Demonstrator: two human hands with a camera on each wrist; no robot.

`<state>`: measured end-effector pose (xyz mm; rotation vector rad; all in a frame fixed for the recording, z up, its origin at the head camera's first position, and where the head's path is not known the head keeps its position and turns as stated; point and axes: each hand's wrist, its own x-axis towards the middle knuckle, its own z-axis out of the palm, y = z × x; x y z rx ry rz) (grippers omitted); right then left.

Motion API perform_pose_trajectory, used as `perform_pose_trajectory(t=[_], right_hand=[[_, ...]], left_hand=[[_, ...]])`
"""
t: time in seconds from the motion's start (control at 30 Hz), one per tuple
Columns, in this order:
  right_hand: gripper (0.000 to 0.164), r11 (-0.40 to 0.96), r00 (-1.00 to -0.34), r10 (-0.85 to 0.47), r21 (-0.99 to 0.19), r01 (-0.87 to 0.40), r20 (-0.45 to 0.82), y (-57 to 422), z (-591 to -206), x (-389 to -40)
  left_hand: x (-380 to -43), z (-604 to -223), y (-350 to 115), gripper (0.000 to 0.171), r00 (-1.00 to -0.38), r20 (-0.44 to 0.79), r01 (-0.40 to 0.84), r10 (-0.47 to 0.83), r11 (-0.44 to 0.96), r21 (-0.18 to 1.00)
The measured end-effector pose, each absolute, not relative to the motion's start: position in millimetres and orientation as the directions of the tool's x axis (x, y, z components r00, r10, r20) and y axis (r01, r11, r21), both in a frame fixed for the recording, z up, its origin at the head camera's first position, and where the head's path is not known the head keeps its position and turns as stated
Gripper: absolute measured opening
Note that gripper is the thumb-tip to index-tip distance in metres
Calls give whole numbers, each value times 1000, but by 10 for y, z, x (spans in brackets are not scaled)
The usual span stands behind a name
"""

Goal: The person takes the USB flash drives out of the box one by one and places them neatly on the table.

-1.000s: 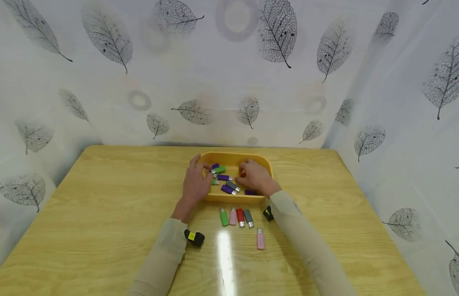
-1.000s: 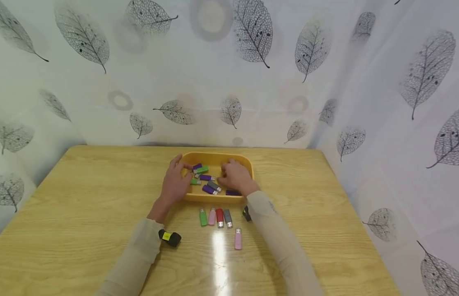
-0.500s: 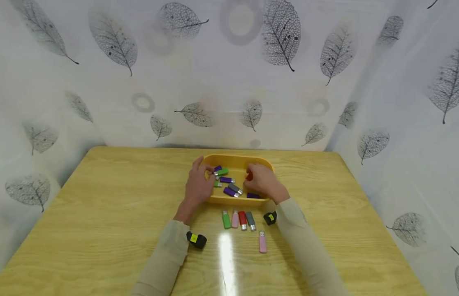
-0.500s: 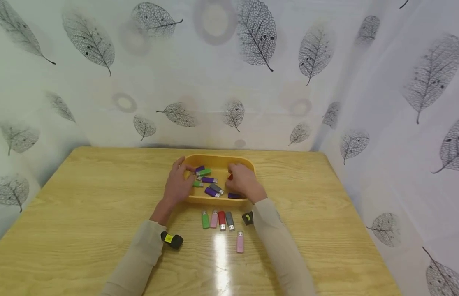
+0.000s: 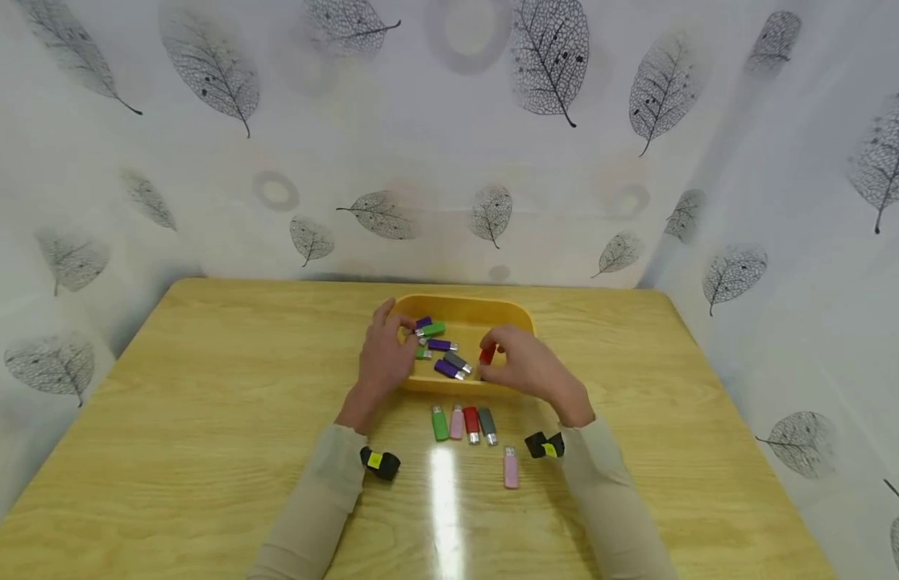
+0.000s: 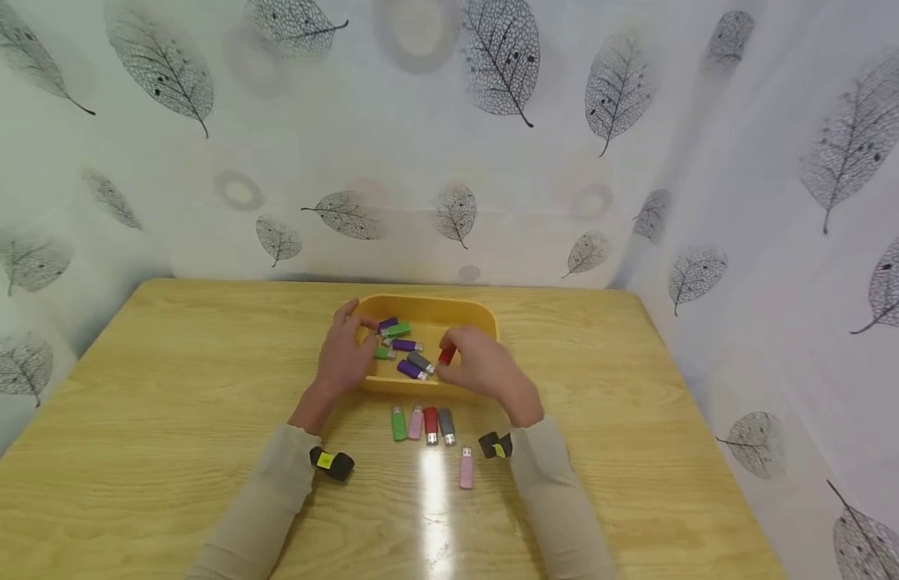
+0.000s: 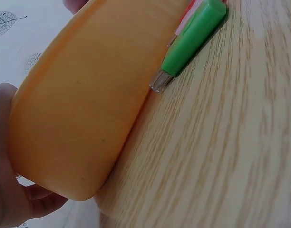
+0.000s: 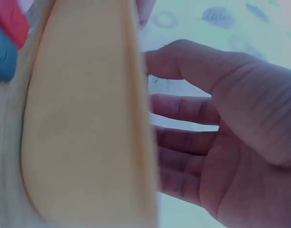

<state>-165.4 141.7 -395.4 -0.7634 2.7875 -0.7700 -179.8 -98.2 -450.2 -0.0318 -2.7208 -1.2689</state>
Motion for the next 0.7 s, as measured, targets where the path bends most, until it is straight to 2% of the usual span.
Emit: perform_pose_trajectory(t=[0.17,0.33,0.5,0.7], right_hand=[[25,719,-811,-584,-492,-491,-44,1349,-3825,-1480],[22,734,-798,-600,-435,-521,-57,1255,-3781,-1343],[24,746,-783,-622,-305,-592,1,1176,-3790,-1234],[35,699,-712,-695,-137,-702,102,1119,-3836,-1083]], left_hand=[[-1800,-4515,-998,22,-988,150,96,-31,637,765],[-1796,-4503,-1007,22,-989,145,97,-26,626,773],[-1799,-4505,-1004,22,-990,137,89,-27,631,771],[-1814,-4493,-1015,22,-991,133,84,-31,627,774]])
